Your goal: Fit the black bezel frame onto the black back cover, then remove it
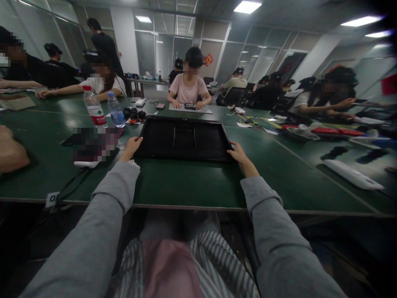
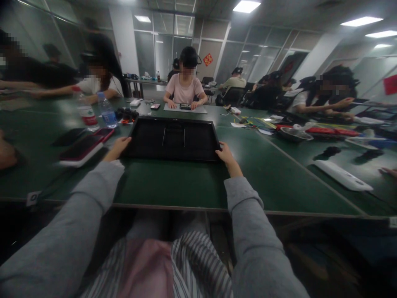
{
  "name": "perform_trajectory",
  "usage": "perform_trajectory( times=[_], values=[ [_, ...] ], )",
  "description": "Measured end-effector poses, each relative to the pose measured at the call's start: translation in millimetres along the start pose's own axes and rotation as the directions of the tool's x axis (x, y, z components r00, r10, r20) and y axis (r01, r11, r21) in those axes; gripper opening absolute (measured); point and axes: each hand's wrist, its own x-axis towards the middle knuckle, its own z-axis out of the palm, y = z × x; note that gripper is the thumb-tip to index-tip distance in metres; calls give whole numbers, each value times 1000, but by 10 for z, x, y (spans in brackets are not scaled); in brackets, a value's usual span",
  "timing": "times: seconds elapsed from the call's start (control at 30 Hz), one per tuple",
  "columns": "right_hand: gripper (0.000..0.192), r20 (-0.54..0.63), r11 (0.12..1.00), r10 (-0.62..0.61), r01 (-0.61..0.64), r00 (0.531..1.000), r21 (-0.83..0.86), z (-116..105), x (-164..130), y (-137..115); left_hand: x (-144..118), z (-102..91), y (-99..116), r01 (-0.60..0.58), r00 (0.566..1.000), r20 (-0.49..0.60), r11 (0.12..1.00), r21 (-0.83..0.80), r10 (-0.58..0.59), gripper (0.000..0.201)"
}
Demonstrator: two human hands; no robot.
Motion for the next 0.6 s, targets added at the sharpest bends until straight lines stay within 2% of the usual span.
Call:
perform_trajectory(
  times=[0.1, 0.27, 0.43, 0.6],
  values=[
    [63, 19, 994, 105, -106, 994, 32, -19, -81, -112, -79, -70, 71, 32, 999, 23, 995, -89, -30, 34],
    [63, -30, 987, 126, -122, 992, 105, 21, -131, -220, -172, -120, 182, 44, 999, 0, 989, -141, -44, 29],
    [64, -32, 982, 69, -63, 997, 176, 32, -169, -244, -155, -80, 182, 52, 998, 34, 988, -145, -48, 27],
    [64, -96, 981, 33, -14, 995, 192, -23, -173, -251, -99, -9, 105, 15, 1000, -15, 972, -234, -19, 39]
  ],
)
